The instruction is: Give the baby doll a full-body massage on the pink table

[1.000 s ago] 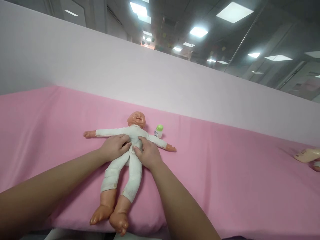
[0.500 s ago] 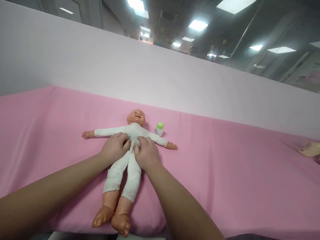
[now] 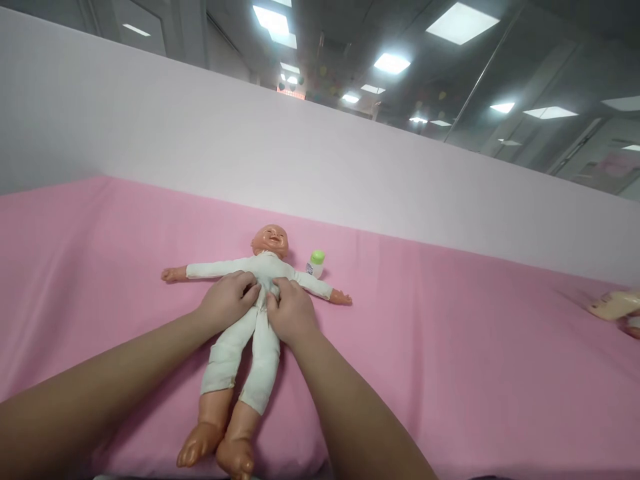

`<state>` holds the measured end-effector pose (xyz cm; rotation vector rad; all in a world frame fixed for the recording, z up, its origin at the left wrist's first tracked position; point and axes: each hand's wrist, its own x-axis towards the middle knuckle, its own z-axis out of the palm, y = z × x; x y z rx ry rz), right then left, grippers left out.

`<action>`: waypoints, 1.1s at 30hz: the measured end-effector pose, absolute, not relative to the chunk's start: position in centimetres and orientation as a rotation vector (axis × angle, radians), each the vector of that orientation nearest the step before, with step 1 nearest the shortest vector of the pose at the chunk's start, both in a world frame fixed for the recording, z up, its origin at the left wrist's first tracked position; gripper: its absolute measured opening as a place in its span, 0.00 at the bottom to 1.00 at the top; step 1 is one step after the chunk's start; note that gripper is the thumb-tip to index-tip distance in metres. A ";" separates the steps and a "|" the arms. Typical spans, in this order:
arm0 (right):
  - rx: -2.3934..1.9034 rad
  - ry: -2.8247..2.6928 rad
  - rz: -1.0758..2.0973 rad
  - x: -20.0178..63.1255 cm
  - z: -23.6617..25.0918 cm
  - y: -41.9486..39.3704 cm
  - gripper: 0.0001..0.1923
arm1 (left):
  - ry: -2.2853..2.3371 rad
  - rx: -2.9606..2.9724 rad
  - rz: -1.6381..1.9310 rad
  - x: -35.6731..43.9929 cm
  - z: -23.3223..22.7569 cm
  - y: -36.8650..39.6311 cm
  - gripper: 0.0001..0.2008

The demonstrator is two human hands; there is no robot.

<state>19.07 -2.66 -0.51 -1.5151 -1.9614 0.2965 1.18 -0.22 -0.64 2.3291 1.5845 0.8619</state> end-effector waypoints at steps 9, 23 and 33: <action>-1.365 -1.955 1.041 24.6 1.5 -1.7 0.50 | 0.758 1.912 0.456 -5.1 0.7 2.3 0.34; -1.240 -2.323 1.036 25.0 2.4 -2.7 0.74 | 0.791 2.321 0.162 -6.1 2.7 1.2 0.54; -1.324 -2.260 1.012 23.9 2.2 -3.2 0.72 | 1.024 2.407 0.242 -3.3 2.3 -0.9 0.54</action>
